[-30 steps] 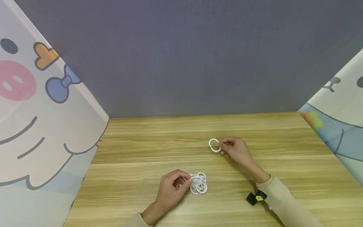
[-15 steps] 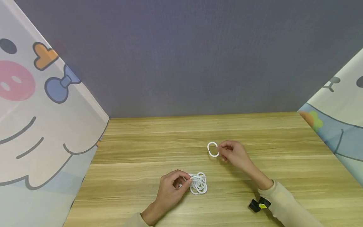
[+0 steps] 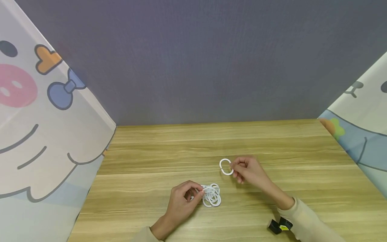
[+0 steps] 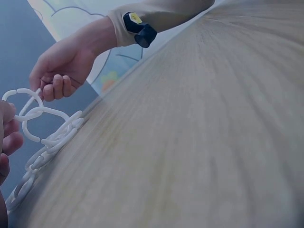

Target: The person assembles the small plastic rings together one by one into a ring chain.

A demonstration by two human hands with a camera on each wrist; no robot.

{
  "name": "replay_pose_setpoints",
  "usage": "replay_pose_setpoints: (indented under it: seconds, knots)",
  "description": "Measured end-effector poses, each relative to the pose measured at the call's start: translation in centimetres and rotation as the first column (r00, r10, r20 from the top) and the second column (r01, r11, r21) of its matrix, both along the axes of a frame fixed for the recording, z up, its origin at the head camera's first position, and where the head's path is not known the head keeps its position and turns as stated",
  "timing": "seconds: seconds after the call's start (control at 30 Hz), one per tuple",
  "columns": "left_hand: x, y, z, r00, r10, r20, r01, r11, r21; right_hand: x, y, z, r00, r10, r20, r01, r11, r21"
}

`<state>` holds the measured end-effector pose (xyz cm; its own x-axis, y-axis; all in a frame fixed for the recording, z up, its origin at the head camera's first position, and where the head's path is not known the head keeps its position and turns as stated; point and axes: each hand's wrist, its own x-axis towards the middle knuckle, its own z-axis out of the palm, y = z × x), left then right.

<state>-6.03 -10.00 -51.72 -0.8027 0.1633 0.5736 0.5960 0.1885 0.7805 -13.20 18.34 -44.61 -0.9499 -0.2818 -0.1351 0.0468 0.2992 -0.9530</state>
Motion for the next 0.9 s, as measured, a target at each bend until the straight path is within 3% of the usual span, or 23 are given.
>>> replay_pose_setpoints:
  seconds: [0.5, 0.9]
  knots:
    - [0.0, 0.0, 0.2, 1.000, 0.004, 0.001, -0.004, 1.000, 0.001, 2.8, -1.3, 0.7, 0.990, 0.116, -0.080, -0.121, 0.991, -0.051]
    - [0.1, -0.1, 0.3, 1.000, -0.002, -0.004, 0.002, 1.000, -0.010, 4.1, -2.4, -0.1, 0.981, 0.172, -0.091, -0.178, 0.982, -0.068]
